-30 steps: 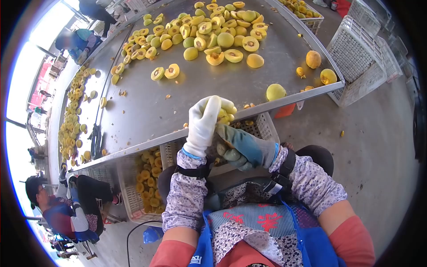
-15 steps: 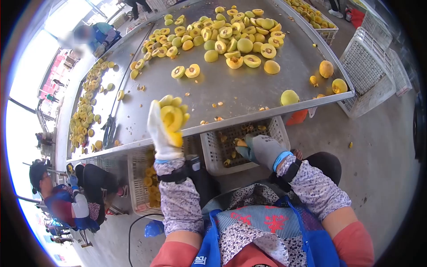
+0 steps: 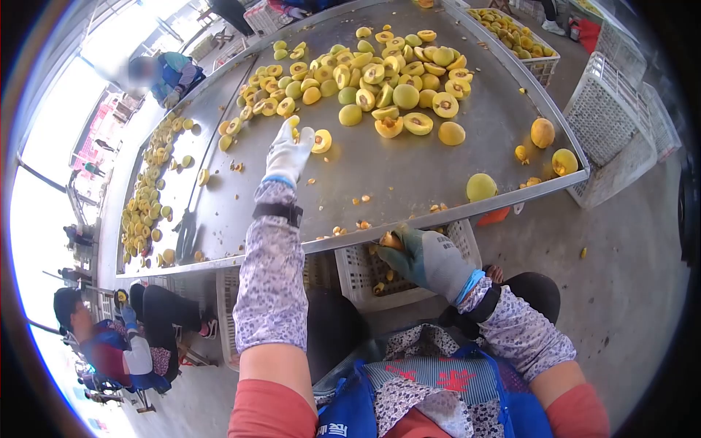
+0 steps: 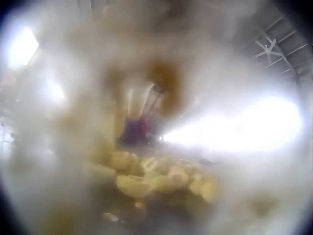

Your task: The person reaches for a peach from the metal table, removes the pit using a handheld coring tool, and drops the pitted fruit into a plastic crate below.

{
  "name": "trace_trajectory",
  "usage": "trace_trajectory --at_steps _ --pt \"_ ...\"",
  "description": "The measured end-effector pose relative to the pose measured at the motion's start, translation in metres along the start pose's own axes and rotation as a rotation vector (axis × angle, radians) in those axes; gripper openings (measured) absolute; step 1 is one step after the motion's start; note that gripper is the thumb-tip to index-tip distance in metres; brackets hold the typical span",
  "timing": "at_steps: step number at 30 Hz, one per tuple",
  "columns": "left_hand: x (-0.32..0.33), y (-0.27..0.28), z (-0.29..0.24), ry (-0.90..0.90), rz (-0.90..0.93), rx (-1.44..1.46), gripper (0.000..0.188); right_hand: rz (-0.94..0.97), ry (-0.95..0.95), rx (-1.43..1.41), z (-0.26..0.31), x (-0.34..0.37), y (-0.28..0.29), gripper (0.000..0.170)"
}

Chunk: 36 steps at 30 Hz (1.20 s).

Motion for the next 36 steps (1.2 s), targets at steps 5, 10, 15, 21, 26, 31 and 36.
trace_trajectory --at_steps 5,10,15,21,26,31,36 --pt "-0.030 -0.072 -0.017 -0.035 0.203 -0.361 0.055 -0.073 -0.009 -0.107 0.003 -0.003 0.010 0.029" --pt "0.007 -0.082 -0.038 -0.203 0.267 -0.201 0.051 -0.079 -0.020 -0.114 0.004 -0.007 0.012 0.026" --pt "0.052 -0.075 -0.060 -0.260 0.474 0.446 0.049 -0.293 0.211 -0.154 0.022 -0.011 0.034 0.019" --pt "0.143 -0.008 -0.127 -0.511 0.301 0.664 0.035 -0.335 0.324 -0.119 0.038 -0.007 0.037 0.019" --pt "0.174 -0.017 -0.122 -0.154 0.095 1.099 0.030 -0.277 0.076 -0.235 -0.003 -0.014 0.012 0.025" --pt "0.181 -0.006 -0.120 -0.255 -0.079 1.070 0.027 -0.230 0.185 -0.204 0.005 -0.011 0.008 0.032" --pt "0.180 -0.020 -0.118 -0.090 -0.074 1.222 0.028 -0.244 0.182 -0.275 -0.002 -0.012 0.004 0.033"
Point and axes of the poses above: each hand's wrist, its own x-axis away from the middle knuckle, its own y-axis out of the back of the hand, z = x × y, the point moved 10 cm from there along -x, towards the middle knuckle, and after that the axes turned 15 degrees about -x, right-handed, at the moved point
